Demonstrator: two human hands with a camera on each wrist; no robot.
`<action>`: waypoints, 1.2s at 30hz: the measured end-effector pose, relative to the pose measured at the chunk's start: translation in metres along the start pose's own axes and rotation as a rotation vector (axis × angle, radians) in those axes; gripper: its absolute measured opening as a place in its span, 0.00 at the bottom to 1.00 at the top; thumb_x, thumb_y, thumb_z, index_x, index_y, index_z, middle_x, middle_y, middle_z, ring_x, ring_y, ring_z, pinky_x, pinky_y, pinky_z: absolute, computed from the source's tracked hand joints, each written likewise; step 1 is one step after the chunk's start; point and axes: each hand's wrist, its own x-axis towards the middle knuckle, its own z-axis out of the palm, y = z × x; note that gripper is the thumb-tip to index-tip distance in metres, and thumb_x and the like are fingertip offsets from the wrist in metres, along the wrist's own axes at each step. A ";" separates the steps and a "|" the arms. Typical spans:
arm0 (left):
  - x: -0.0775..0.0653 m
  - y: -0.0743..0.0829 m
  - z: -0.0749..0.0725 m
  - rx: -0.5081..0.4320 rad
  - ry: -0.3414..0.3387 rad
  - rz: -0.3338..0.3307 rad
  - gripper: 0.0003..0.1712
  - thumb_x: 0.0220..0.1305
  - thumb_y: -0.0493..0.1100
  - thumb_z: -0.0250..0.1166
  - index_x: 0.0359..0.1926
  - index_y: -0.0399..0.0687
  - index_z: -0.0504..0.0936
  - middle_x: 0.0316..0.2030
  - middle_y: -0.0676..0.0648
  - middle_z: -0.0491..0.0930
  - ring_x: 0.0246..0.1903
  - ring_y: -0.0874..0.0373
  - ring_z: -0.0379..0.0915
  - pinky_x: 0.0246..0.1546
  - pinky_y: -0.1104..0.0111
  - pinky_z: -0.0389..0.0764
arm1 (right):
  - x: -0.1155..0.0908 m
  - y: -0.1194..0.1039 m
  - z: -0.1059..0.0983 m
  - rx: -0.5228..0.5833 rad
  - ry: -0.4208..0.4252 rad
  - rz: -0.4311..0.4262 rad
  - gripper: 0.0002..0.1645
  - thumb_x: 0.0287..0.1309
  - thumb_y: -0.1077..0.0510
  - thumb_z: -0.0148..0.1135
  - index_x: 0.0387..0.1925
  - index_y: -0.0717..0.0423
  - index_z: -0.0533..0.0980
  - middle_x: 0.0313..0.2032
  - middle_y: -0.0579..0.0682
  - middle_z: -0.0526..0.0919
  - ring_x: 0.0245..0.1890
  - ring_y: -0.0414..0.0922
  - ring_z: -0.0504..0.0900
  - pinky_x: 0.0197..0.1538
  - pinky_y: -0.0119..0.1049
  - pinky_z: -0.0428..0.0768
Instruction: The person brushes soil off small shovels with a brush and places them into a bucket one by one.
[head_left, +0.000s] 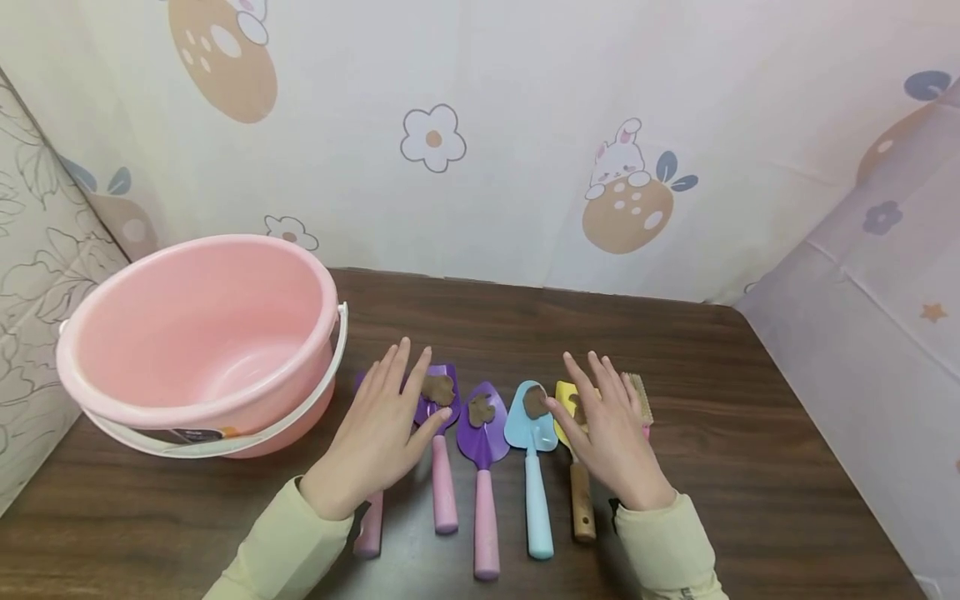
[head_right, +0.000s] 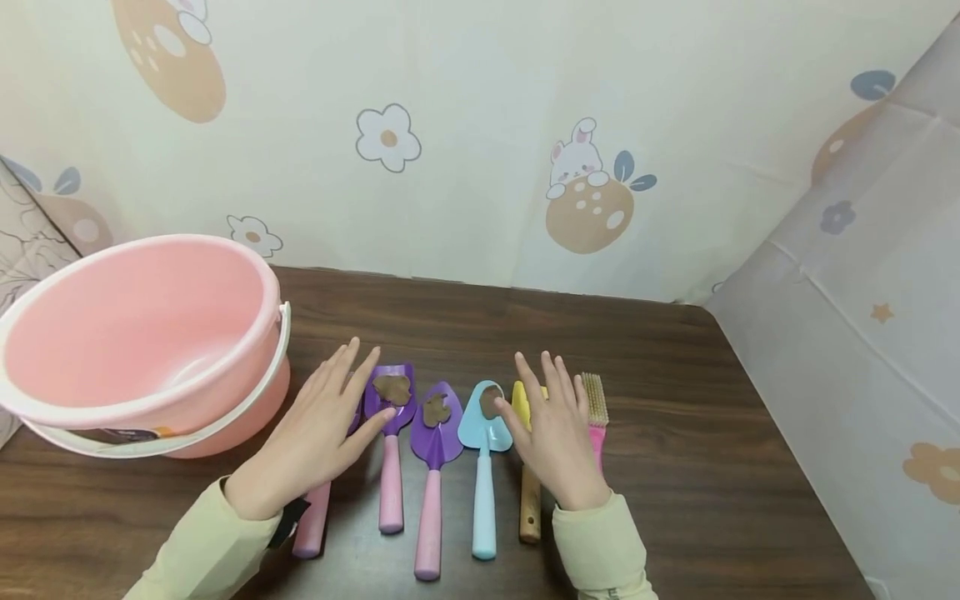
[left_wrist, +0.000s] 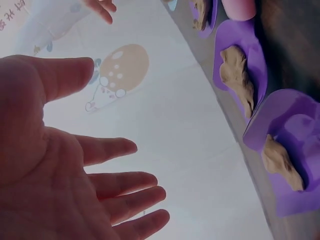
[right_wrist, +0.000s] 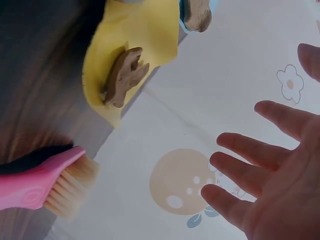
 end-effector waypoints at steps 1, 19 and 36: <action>-0.002 0.000 0.000 0.001 0.003 0.005 0.42 0.66 0.56 0.58 0.71 0.37 0.57 0.71 0.30 0.50 0.71 0.36 0.47 0.69 0.47 0.52 | -0.001 0.001 0.000 0.000 0.000 0.001 0.38 0.63 0.45 0.59 0.70 0.55 0.61 0.68 0.68 0.59 0.71 0.64 0.52 0.69 0.62 0.47; -0.043 -0.013 -0.007 0.038 0.079 0.035 0.36 0.60 0.52 0.66 0.63 0.35 0.69 0.66 0.35 0.65 0.65 0.41 0.62 0.62 0.49 0.66 | -0.022 0.013 -0.011 -0.002 0.016 0.034 0.43 0.57 0.55 0.66 0.69 0.63 0.59 0.64 0.71 0.62 0.66 0.67 0.59 0.58 0.69 0.56; -0.066 -0.025 -0.010 -0.009 0.156 -0.045 0.28 0.61 0.48 0.64 0.58 0.36 0.73 0.61 0.38 0.70 0.61 0.43 0.67 0.58 0.50 0.69 | -0.059 0.041 -0.017 -0.099 0.051 0.287 0.43 0.52 0.55 0.69 0.60 0.80 0.62 0.48 0.79 0.72 0.48 0.72 0.71 0.49 0.65 0.70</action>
